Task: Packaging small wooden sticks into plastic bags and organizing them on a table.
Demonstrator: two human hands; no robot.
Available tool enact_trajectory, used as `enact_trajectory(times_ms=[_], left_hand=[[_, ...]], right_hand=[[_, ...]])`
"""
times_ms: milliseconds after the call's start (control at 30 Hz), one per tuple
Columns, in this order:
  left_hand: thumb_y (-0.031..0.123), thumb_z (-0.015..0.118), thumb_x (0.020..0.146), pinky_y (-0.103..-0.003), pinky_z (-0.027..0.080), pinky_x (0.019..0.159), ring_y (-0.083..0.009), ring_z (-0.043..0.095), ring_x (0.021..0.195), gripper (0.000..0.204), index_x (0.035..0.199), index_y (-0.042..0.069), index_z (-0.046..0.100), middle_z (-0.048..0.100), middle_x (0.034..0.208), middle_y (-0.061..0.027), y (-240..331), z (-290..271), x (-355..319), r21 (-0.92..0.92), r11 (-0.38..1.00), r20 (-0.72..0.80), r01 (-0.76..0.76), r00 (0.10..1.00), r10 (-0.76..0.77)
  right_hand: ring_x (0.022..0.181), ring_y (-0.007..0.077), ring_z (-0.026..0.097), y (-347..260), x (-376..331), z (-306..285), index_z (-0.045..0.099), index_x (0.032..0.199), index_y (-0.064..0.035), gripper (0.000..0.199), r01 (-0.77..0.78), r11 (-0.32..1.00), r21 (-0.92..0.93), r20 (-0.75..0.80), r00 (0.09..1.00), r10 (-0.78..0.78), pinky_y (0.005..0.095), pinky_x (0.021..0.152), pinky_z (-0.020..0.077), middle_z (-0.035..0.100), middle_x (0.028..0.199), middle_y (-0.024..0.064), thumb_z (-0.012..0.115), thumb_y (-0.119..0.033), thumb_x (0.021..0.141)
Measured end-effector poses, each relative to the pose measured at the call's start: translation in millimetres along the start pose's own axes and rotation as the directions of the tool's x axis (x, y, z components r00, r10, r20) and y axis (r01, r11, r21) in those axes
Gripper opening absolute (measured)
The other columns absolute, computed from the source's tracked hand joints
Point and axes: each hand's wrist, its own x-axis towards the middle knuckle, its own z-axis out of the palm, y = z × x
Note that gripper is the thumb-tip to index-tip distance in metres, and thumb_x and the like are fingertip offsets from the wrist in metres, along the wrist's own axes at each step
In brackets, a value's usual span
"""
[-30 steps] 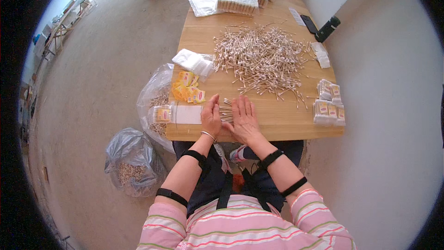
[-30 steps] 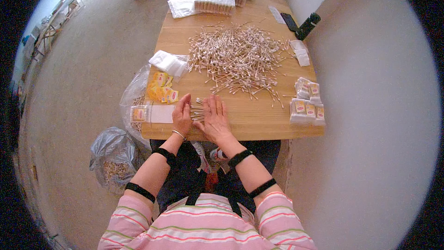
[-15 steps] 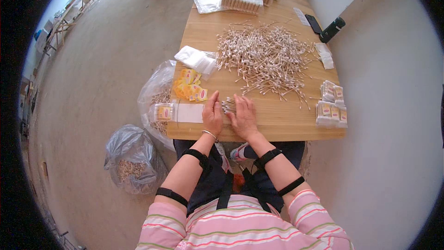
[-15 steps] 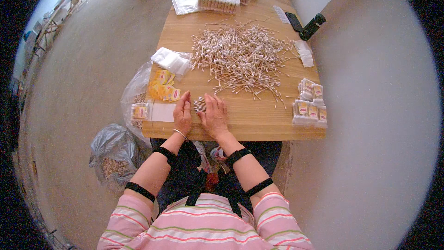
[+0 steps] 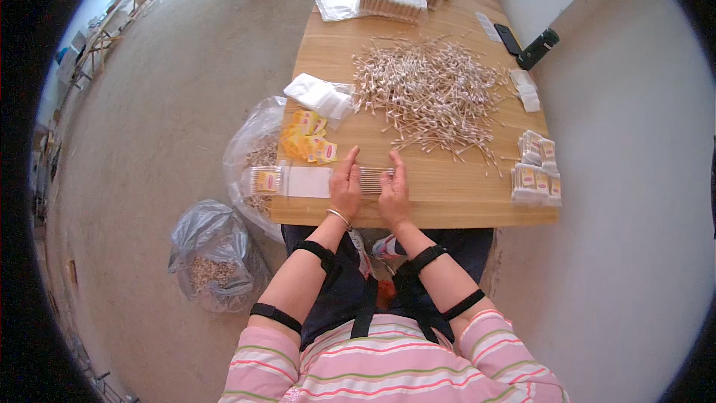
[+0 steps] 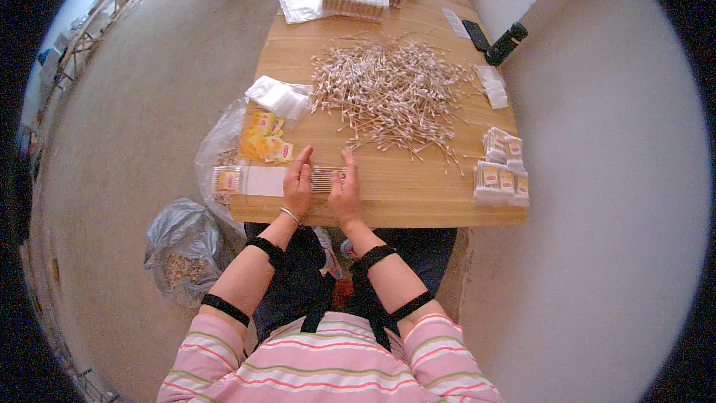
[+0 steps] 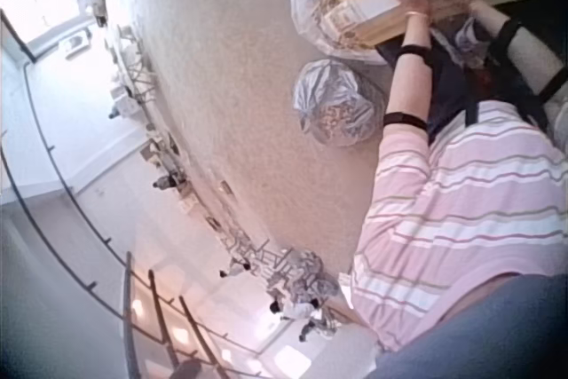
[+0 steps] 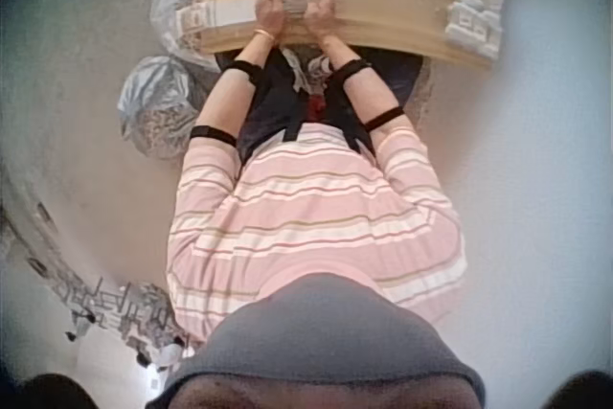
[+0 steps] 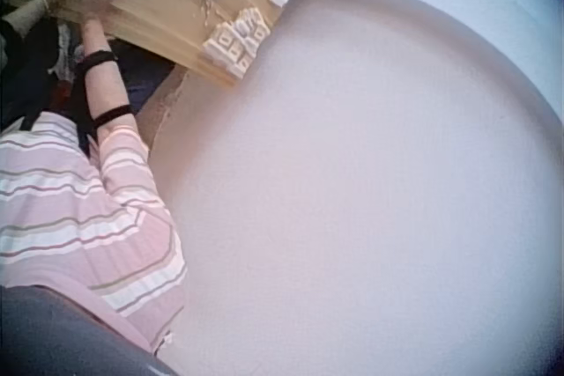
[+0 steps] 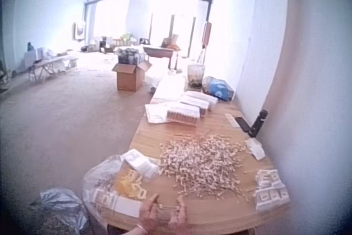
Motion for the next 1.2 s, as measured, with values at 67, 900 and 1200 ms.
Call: enact_trajectory(times_ms=[67,900,1200], left_hand=[[0.016,0.043,0.096,-0.034,0.042,0.095,-0.0273,0.057,0.113,0.037,0.129,0.001,0.051,0.06,0.12,-0.0183,3,0,1,0.046,0.999,0.042,0.011,0.999,-0.013],[0.034,0.036,0.101,-0.034,0.028,0.11,-0.0251,0.039,0.13,0.054,0.136,-0.007,0.037,0.042,0.139,-0.0182,-8,-5,1,-0.256,0.956,0.089,0.144,0.988,-0.126],[0.031,0.039,0.101,-0.035,0.027,0.111,-0.0255,0.039,0.13,0.052,0.135,-0.008,0.038,0.042,0.138,-0.0189,-12,-3,3,-0.367,0.92,0.058,0.136,0.991,-0.123]], right_hand=[[0.137,0.0341,0.027,1,-1,5,0.033,0.136,0.0013,0.052,0.023,0.999,-0.045,0.042,0.999,-0.021,0.0388,0.113,0.0191,0.032,0.144,0.0216,0.045,-0.005,0.086],[0.139,0.0363,0.02,7,-13,-14,0.03,0.138,0.0054,0.067,0.466,0.57,-0.677,0.496,0.861,-0.113,0.046,0.113,0.0162,0.025,0.147,0.0231,0.053,-0.03,0.087],[0.104,0.0246,0.048,4,74,-60,0.063,0.095,-0.0108,0.018,0.439,0.406,-0.801,0.326,0.89,-0.32,0.0391,0.089,0.0402,0.055,0.102,0.0035,0.056,-0.011,0.078]])
